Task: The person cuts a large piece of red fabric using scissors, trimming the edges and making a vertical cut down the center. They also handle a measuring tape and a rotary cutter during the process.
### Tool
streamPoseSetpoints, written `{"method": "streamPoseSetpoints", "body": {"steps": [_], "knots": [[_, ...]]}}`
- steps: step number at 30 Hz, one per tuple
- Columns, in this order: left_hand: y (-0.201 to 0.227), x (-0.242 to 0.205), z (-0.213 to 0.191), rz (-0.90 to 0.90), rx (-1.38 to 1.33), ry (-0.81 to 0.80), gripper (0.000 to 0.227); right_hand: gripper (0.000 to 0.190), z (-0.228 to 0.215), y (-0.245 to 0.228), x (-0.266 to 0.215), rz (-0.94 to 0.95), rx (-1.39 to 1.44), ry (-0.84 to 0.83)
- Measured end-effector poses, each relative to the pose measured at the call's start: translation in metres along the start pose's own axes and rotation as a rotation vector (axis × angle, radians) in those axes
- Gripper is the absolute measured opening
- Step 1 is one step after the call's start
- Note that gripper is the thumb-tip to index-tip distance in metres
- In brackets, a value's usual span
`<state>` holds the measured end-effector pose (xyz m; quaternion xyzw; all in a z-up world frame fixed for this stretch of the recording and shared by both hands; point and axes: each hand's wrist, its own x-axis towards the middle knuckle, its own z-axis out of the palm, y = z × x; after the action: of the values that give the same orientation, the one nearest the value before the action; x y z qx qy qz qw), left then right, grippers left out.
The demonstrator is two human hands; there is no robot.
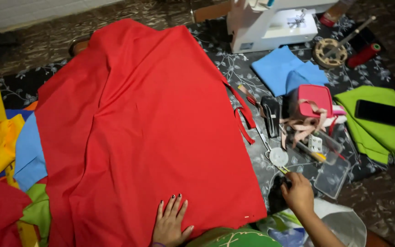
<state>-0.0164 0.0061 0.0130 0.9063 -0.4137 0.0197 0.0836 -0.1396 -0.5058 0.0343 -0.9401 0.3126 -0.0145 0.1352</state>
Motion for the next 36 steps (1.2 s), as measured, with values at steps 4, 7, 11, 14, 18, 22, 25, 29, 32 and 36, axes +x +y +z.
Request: {"method": "streamPoseSetpoints", "body": {"steps": [4,7,11,14,18,22,25,29,32,36], "knots": [[0.004,0.004,-0.014,-0.008,0.022,-0.031,0.096,0.057,0.017,0.009,-0.011,0.003,-0.071,0.048],[0.007,0.005,-0.02,-0.015,-0.026,-0.068,0.092,0.05,0.024,0.009,-0.003,-0.028,-0.021,0.107],[0.009,0.004,-0.021,-0.009,0.022,-0.029,0.094,0.043,0.016,0.003,0.006,0.015,-0.101,-0.027],[0.01,0.003,-0.021,-0.01,0.031,-0.037,0.094,0.045,0.004,-0.004,0.006,0.111,-0.066,-0.152],[0.008,0.002,-0.019,-0.008,0.047,-0.042,0.097,0.033,-0.007,-0.008,0.001,0.207,-0.07,-0.238],[0.014,-0.008,-0.026,-0.102,-0.041,0.002,0.096,0.032,-0.019,-0.009,0.006,0.186,-0.141,-0.223],[0.018,-0.023,-0.037,-0.275,-0.158,0.071,0.088,0.042,-0.034,-0.016,0.014,0.303,-0.245,-0.265],[0.023,-0.048,-0.048,-0.474,-0.341,0.281,0.077,0.025,-0.012,-0.002,0.029,0.087,-0.296,-0.004],[0.024,-0.071,-0.043,-0.647,-0.422,0.401,0.067,0.019,0.004,-0.011,0.048,-0.275,-0.158,0.222],[0.027,-0.105,-0.029,-1.108,-0.478,0.403,0.035,0.031,0.02,-0.037,0.091,-0.409,-0.333,0.336]]}}
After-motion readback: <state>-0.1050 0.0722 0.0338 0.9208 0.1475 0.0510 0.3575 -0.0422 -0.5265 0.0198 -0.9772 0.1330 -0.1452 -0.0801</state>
